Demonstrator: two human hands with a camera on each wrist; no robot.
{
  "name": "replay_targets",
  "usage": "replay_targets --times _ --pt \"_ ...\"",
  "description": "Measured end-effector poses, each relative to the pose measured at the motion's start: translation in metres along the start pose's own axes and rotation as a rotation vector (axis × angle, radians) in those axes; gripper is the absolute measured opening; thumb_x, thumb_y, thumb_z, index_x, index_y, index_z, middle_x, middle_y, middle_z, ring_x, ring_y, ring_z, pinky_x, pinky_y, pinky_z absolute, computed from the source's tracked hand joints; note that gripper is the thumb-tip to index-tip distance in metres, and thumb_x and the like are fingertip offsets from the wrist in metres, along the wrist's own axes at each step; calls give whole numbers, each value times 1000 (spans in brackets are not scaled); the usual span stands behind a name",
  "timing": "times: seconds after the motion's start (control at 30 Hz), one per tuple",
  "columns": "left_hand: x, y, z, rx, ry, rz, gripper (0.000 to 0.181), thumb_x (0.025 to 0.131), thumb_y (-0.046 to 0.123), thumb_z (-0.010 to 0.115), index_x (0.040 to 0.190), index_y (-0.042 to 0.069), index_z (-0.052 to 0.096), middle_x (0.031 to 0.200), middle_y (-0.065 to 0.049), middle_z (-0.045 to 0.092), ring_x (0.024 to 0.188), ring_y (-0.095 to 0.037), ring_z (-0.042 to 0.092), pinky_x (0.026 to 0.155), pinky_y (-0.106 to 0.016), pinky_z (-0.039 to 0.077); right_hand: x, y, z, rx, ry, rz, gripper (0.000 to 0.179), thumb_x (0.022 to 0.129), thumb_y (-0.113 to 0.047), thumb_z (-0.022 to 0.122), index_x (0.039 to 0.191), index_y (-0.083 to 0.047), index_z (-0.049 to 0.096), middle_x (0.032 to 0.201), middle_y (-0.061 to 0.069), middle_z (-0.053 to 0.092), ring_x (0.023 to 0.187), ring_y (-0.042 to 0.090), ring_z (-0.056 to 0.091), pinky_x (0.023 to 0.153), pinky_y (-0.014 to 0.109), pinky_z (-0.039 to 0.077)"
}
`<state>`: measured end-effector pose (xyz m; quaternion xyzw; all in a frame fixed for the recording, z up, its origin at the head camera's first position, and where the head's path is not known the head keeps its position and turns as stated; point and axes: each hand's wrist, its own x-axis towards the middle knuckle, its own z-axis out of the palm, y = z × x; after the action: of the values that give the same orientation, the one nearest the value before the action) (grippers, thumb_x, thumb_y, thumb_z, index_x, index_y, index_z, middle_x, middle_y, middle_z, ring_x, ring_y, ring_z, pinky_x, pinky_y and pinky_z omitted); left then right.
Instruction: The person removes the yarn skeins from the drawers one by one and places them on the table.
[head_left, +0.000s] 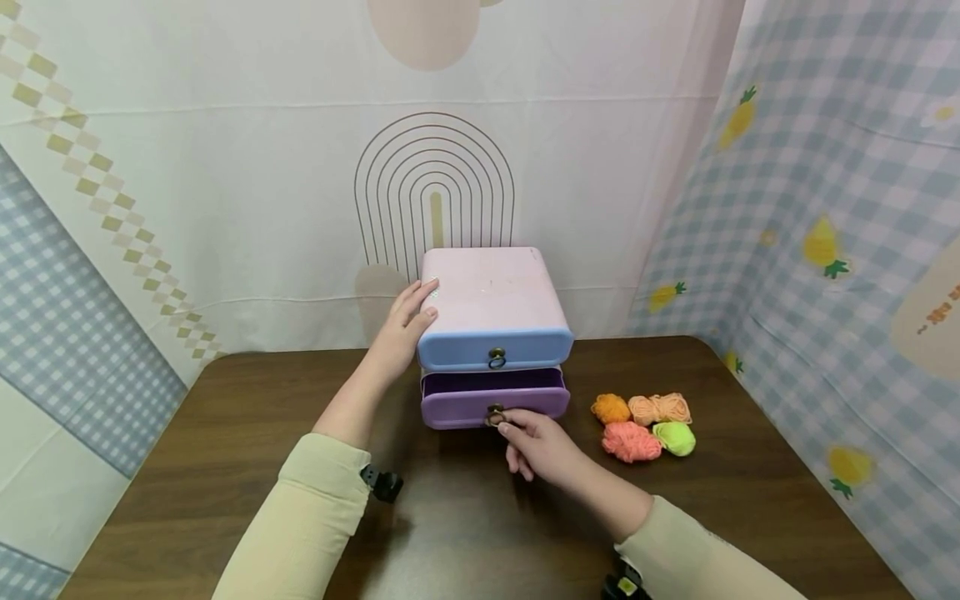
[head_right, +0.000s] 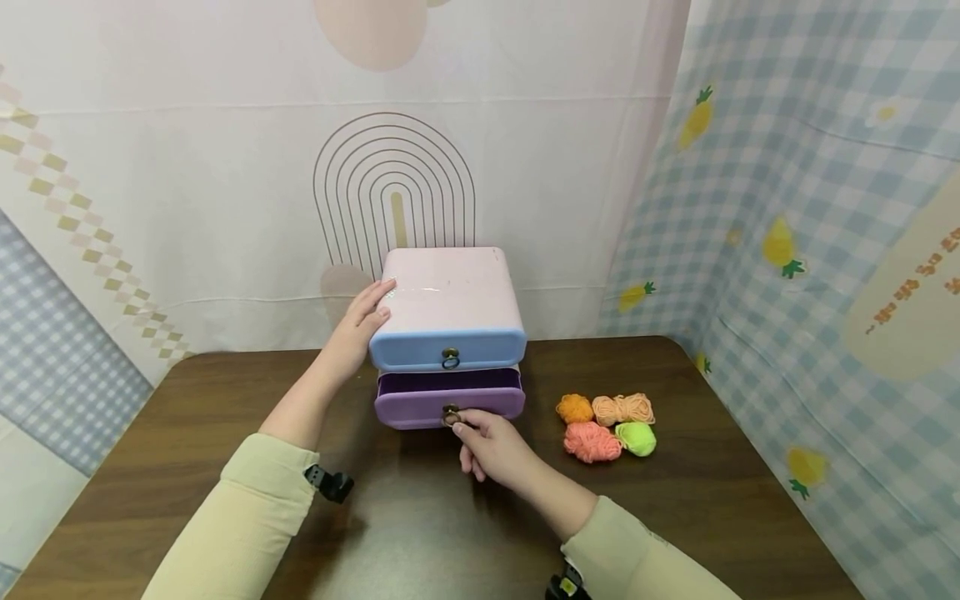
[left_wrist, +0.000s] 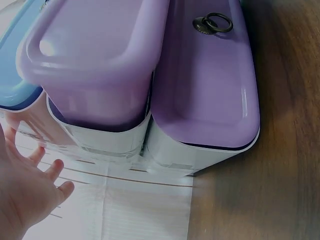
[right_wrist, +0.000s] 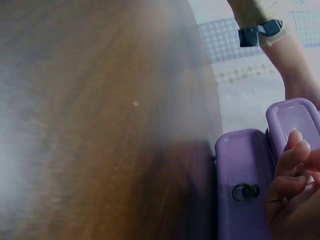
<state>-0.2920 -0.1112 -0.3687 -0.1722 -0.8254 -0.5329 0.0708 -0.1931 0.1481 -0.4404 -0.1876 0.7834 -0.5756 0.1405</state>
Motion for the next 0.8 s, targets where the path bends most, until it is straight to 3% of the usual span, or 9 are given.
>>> replay_targets --times 0.37,0.53,0.8 --pt "-1 0 0 1 -12 2 53 102 42 44 154 28 38 164 -5 14 150 -34 10 115 -61 12 26 5 -4 66 57 59 32 106 -17 46 130 0 59 59 4 56 40 12 45 42 30 41" --pt "0 -1 0 -8 -17 -1 53 103 41 44 154 28 37 165 -5 12 150 -34 10 116 -61 11 30 4 -6 85 54 70 32 106 -17 45 129 1 58 61 4 57 41 12 46 43 30 42" --pt "3 -2 -1 -31 -37 -13 54 104 32 44 156 18 34 165 -12 9 150 -38 6 115 -63 9 31 5 -7 105 42 65 32 106 -17 44 129 1 58 61 3 56 42 11 46 43 28 42"
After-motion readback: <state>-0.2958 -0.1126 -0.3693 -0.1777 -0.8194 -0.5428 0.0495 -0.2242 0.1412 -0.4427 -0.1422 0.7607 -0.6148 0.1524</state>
